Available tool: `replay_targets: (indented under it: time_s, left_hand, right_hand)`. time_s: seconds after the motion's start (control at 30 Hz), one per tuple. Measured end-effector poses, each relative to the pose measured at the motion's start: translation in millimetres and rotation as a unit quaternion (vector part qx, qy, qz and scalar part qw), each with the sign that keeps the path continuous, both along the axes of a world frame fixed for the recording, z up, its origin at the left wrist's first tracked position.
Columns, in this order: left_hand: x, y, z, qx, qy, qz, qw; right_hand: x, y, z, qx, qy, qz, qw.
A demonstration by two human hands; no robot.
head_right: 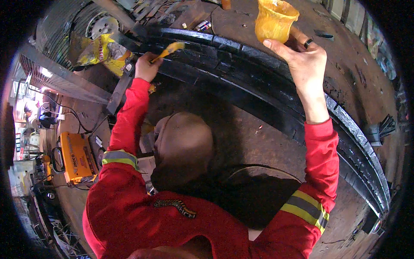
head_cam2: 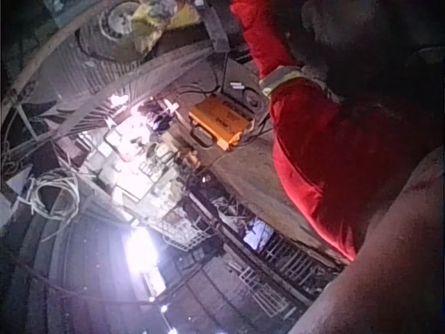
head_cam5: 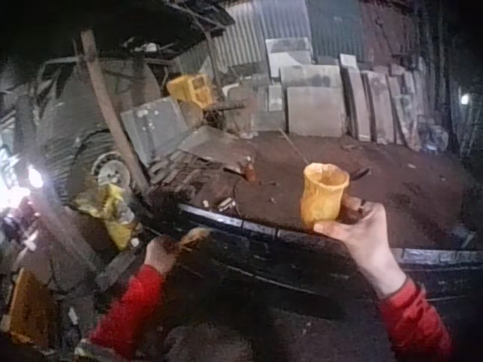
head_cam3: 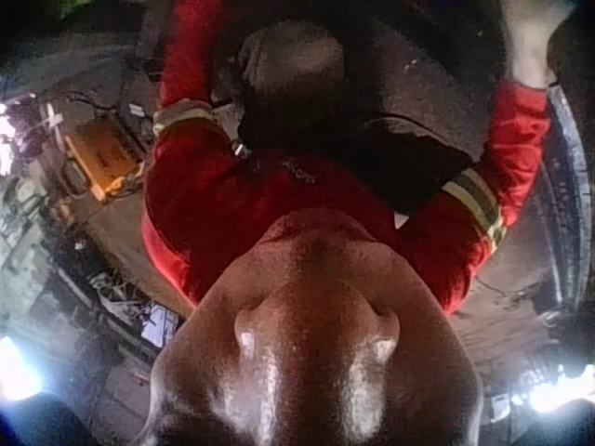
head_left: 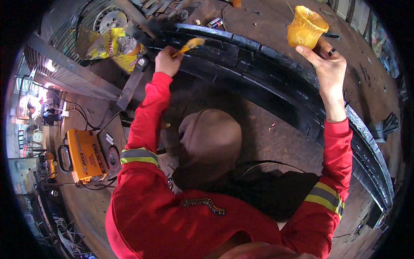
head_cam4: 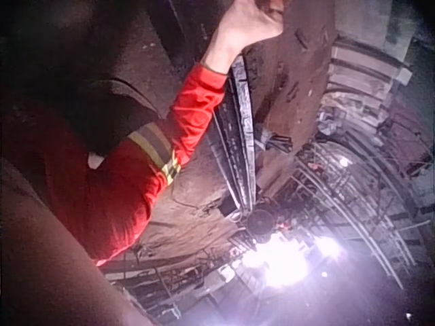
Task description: The person applies a yellow substance to a large curved metal surface using a brush and a small cup. The person repeatedly dips the brush into the cup and spreads the substance along the metal edge. The person also handles a small bottle and a cap during the process.
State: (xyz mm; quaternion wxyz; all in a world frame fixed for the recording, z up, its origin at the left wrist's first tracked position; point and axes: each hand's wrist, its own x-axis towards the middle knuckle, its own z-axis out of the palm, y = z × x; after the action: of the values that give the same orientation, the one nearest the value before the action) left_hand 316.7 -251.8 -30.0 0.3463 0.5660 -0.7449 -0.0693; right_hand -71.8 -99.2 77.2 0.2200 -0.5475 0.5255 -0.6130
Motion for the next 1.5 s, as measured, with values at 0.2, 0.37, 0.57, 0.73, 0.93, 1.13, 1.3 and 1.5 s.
replay_targets:
  time_s: [0.2,0.37,0.57,0.73,0.93,1.13,1.3,1.5]
  left_hand:
    - [31.8,-23.5,4.7,0.034,-0.117,0.146,0.982]
    - [-27.4,-5.0,28.1,0.088,-0.099,0.012,0.991]
    - [32.7,-37.4,64.9,0.162,-0.150,-0.057,0.974]
    - [16.0,-59.6,80.8,0.150,-0.310,-0.053,0.937]
    - [-1.8,-65.5,70.7,0.203,-0.241,-0.183,0.931]
    - [15.8,-42.6,67.3,0.249,-0.042,-0.114,0.961]
    - [8.0,-8.3,23.1,0.149,-0.050,0.017,0.987]
    - [-55.7,32.7,-7.5,-0.013,0.008,-0.047,0.999]
  right_hand:
    - [0.4,0.1,1.2,-0.007,0.008,0.003,1.000]
    - [2.8,-2.3,-3.1,-0.014,-0.008,0.020,1.000]
    - [0.3,0.0,-7.0,0.005,0.013,-0.009,1.000]
    - [-1.6,-1.3,-9.1,0.016,0.003,0.010,1.000]
    - [-1.1,-0.6,-11.4,0.025,0.019,-0.019,0.999]
    - [2.2,-1.7,-10.8,0.014,-0.001,0.010,1.000]
    - [-1.4,-3.4,-14.0,0.006,0.004,0.014,1.000]
    - [3.4,-3.0,-14.1,0.011,0.012,0.008,1.000]
